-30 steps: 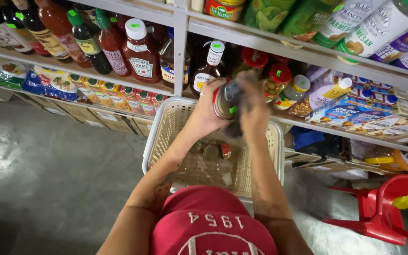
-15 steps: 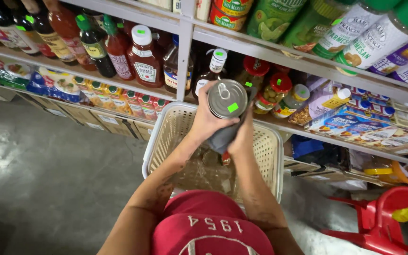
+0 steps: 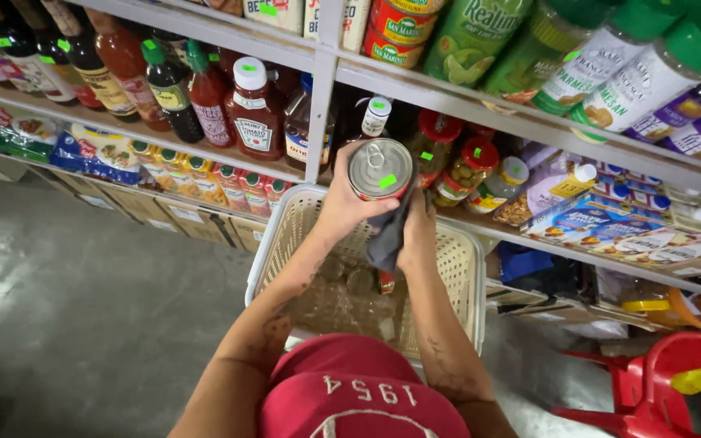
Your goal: Removing canned goods from a shelf, wiping them with a cloth, and placing them into a basket.
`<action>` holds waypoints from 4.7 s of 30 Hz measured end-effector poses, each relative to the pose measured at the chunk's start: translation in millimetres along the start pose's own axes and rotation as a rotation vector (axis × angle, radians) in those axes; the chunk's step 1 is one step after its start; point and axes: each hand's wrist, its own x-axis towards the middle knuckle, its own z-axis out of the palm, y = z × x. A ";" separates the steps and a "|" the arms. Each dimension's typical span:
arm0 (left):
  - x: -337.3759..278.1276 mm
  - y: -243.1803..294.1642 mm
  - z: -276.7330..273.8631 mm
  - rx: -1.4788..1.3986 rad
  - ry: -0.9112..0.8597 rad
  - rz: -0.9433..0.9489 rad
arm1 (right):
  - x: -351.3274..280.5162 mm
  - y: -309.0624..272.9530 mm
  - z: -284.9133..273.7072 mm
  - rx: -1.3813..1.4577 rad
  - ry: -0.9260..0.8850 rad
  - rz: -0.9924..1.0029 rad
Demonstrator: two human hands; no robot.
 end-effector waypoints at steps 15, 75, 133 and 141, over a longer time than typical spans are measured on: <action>84.0 129.2 10.4 0.099 -0.048 -0.026 | 77.5 -59.9 -34.4 -0.569 -0.340 -1.044; 226.2 104.8 52.1 0.340 0.101 -0.008 | 145.2 -125.8 62.6 -0.437 -0.078 -0.770; 247.0 114.6 30.2 0.316 -0.097 -0.102 | 109.0 -137.4 38.2 -1.376 0.054 -0.595; 256.6 74.3 16.7 0.257 -0.282 0.171 | 120.8 -137.1 43.8 -1.470 -0.047 -0.480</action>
